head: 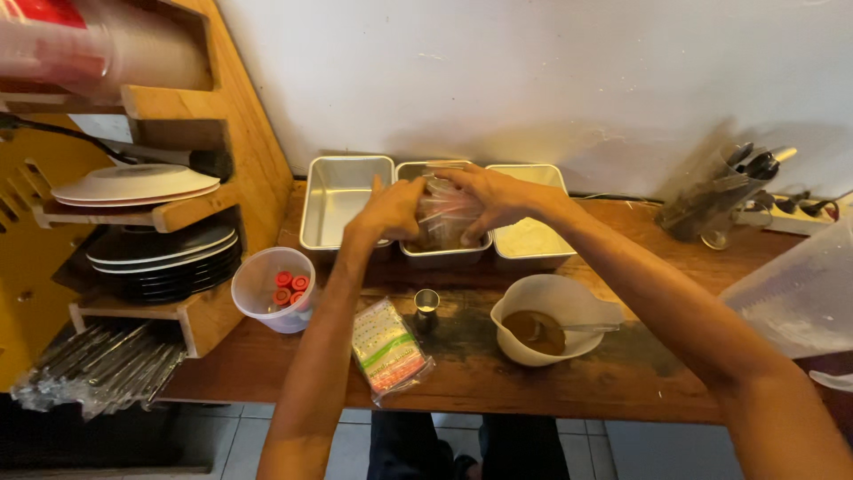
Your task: The person opens small plastic sachets and uses a spoon to transfer a brown liquid from a white pitcher into each sachet. After filling, the sachets are sealed and placed into a metal container. The process is repeated for multiple sachets.
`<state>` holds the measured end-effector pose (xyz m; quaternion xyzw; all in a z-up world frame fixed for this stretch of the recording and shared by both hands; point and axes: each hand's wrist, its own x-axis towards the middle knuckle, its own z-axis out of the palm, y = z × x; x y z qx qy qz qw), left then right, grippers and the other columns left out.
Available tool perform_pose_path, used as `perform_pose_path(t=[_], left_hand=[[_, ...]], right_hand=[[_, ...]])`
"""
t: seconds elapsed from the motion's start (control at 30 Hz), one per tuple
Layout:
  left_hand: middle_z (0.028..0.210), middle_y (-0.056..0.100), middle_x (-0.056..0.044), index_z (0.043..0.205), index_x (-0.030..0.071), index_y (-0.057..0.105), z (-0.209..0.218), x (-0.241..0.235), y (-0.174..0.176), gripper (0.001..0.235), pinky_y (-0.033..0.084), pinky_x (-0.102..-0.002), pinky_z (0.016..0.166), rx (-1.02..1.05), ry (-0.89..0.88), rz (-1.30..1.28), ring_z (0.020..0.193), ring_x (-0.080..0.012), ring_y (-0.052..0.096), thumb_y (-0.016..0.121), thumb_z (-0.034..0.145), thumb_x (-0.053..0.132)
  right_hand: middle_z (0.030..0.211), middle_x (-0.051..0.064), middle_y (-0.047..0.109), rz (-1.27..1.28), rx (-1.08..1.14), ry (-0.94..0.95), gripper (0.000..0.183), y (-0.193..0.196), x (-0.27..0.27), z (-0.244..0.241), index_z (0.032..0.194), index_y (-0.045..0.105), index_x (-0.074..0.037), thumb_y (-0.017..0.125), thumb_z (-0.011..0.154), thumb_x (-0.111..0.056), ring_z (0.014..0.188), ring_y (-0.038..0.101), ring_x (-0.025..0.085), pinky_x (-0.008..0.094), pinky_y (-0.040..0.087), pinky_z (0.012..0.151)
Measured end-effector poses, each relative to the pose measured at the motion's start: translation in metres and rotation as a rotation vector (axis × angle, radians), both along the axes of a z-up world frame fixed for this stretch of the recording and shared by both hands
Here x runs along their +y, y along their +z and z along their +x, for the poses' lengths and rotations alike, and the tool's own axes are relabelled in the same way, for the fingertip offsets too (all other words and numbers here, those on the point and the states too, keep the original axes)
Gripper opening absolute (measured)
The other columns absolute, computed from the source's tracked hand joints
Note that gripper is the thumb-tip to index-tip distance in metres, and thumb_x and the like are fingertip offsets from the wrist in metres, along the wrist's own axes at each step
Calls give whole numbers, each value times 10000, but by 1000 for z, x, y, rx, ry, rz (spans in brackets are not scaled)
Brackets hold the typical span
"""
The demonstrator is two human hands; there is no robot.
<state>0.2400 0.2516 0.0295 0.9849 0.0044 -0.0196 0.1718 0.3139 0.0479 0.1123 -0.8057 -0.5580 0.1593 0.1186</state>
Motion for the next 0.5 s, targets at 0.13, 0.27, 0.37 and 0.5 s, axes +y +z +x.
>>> perform_pose_path(t=[0.13, 0.27, 0.37, 0.5], left_hand=[[1234, 687, -224, 1439, 119, 340, -27, -1, 35, 1047, 150, -749, 1149, 90, -29, -112, 1266, -464, 581, 907, 567, 243], [909, 770, -129, 1263, 82, 453, -23, 0, 29, 622, 428, -603, 967, -156, -111, -136, 1021, -436, 689, 801, 760, 194], [836, 764, -69, 1212, 124, 482, 3, 6, -5, 531, 420, -541, 970, -288, -88, -86, 950, -365, 718, 798, 799, 228], [846, 768, -47, 1198, 138, 558, 16, 19, -20, 513, 442, -535, 942, -319, -97, -25, 946, -350, 721, 820, 769, 244]], right_hand=[[1236, 303, 550, 104, -5, 33, 973, -12, -8, 6, 1525, 376, -78, 854, 730, -371, 1156, 602, 525, 620, 504, 992], [1233, 292, 558, 197, -158, 61, 751, -57, -6, 30, 1425, 501, -51, 809, 809, -351, 1139, 610, 528, 612, 522, 964], [1284, 246, 547, 179, -388, 56, 737, -80, 1, 40, 1416, 506, -63, 775, 836, -429, 1169, 604, 484, 586, 528, 954], [1354, 288, 495, 208, -427, 71, 912, -77, 7, 40, 1525, 343, -32, 782, 834, -434, 1244, 543, 521, 631, 497, 979]])
